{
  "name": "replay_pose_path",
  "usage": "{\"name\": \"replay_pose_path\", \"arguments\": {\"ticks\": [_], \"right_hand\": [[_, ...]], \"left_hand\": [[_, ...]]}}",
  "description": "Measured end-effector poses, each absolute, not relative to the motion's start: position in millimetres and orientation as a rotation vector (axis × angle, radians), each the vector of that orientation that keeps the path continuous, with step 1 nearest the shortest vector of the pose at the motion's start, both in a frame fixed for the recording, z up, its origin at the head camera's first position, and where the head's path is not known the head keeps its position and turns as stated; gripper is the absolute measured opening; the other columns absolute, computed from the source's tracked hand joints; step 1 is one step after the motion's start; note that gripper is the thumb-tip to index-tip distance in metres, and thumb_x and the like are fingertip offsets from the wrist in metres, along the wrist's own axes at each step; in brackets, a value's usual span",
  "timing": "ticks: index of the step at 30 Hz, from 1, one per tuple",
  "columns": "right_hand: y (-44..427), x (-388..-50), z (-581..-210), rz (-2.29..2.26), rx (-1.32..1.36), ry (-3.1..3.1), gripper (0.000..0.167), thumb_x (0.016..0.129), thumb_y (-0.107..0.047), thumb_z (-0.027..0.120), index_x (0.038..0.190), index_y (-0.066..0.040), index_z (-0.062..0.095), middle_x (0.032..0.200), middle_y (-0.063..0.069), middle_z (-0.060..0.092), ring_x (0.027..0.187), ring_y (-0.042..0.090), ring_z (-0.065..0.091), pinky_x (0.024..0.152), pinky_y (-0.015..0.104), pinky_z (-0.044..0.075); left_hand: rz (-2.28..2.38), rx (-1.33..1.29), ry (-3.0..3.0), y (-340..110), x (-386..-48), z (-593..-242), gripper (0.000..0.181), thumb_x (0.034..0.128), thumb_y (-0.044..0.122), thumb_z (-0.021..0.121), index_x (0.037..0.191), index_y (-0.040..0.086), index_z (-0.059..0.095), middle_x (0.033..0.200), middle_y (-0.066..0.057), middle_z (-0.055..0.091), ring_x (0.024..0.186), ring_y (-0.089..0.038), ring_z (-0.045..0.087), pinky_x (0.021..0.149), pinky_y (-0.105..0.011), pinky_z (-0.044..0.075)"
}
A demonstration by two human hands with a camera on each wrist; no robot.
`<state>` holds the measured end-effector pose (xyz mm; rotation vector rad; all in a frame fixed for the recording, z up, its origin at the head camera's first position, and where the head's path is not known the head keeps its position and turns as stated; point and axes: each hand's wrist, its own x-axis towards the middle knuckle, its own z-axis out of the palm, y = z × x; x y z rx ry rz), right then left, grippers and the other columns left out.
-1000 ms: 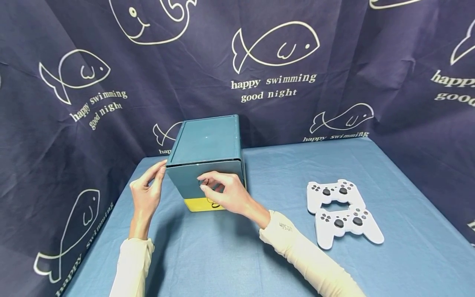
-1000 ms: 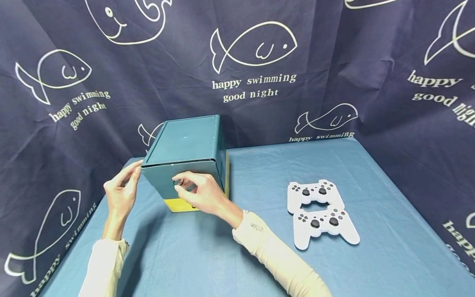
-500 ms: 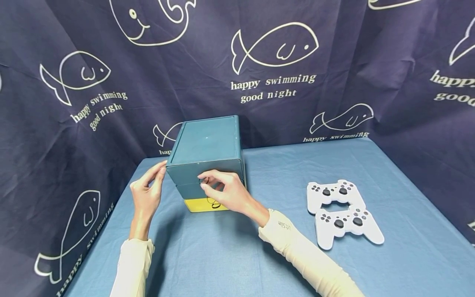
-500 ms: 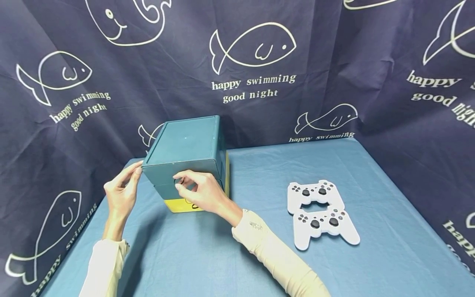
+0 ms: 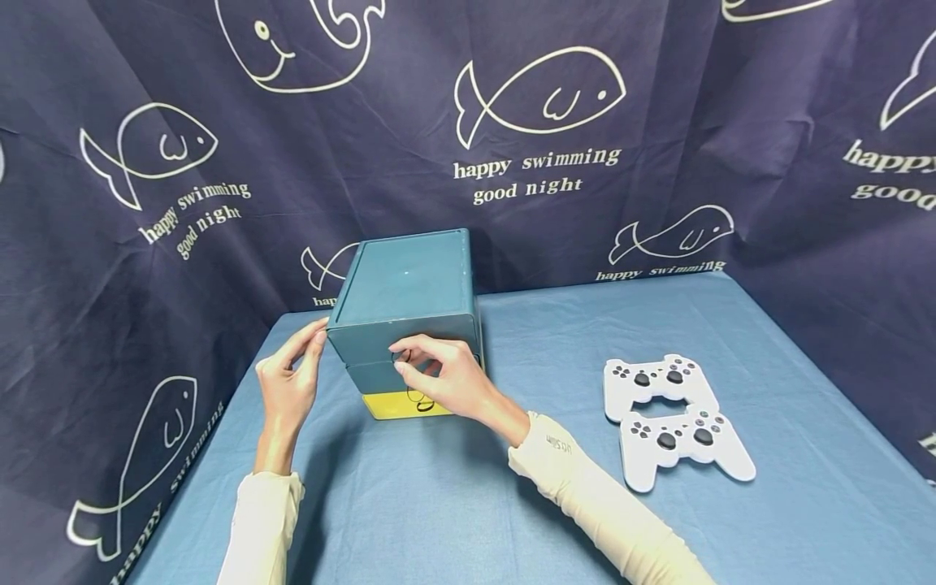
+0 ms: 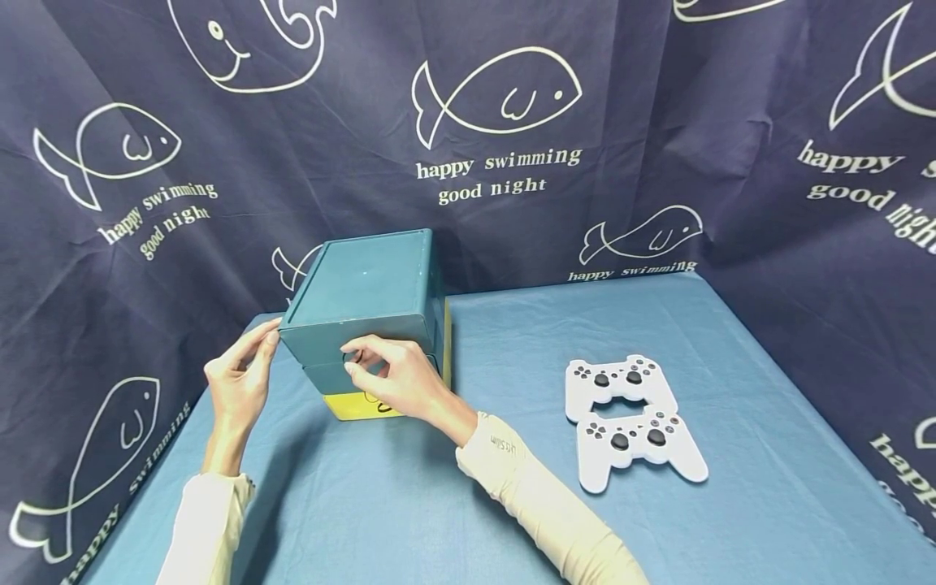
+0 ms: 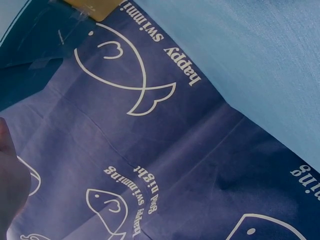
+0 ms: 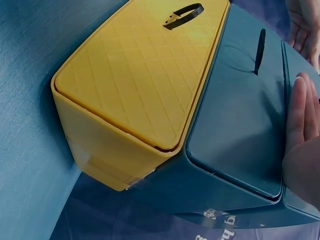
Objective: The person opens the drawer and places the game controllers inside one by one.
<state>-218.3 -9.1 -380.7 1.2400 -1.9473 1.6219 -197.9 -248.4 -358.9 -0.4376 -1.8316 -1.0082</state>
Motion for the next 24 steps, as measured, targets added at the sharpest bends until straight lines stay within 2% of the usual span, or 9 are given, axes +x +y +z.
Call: {"name": "replay_pose_path", "arguments": {"ticks": [4, 11, 17, 24], "right_hand": [[-8.6, -216.4, -381.7, 1.619, 1.233, -1.961, 0.022, 0.096, -0.004, 0.069, 0.118, -0.002, 0.072, 0.096, 0.003, 0.074, 0.087, 0.01, 0.069, 0.068, 0.028, 0.057], [-4.7, -207.2, -385.5, 1.621, 1.242, -1.967, 0.03, 0.097, -0.003, 0.067, 0.127, -0.001, 0.07, 0.102, 0.008, 0.075, 0.091, 0.013, 0.07, 0.071, 0.028, 0.057], [0.1, -202.5, -394.5, 1.589, 1.251, -1.879, 0.032, 0.096, 0.001, 0.068, 0.127, -0.001, 0.07, 0.101, 0.011, 0.076, 0.092, 0.015, 0.071, 0.071, 0.027, 0.058], [8.3, -200.8, -402.3, 1.547, 1.262, -1.791, 0.029, 0.091, 0.007, 0.068, 0.12, 0.003, 0.071, 0.098, 0.009, 0.076, 0.089, 0.016, 0.071, 0.069, 0.026, 0.058]], "left_hand": [[-1.008, -0.432, -1.836, -248.2, -197.4, -358.7, 0.015, 0.0964, -0.002, 0.07, 0.109, -0.008, 0.077, 0.095, -0.023, 0.076, 0.09, -0.005, 0.073, 0.08, -0.012, 0.048], [-1.011, -0.416, -1.837, -257.4, -206.6, -369.0, 0.021, 0.0898, -0.014, 0.071, 0.108, -0.007, 0.077, 0.094, -0.023, 0.076, 0.091, 0.01, 0.067, 0.08, -0.011, 0.048], [-1.026, -0.426, -1.844, -261.6, -210.2, -371.4, 0.024, 0.089, -0.013, 0.073, 0.11, -0.003, 0.078, 0.097, -0.019, 0.077, 0.092, 0.008, 0.068, 0.082, -0.012, 0.049], [-1.029, -0.433, -1.843, -261.0, -210.4, -370.6, 0.026, 0.088, -0.015, 0.073, 0.11, -0.003, 0.078, 0.097, -0.019, 0.077, 0.092, 0.008, 0.068, 0.082, -0.012, 0.049]]}}
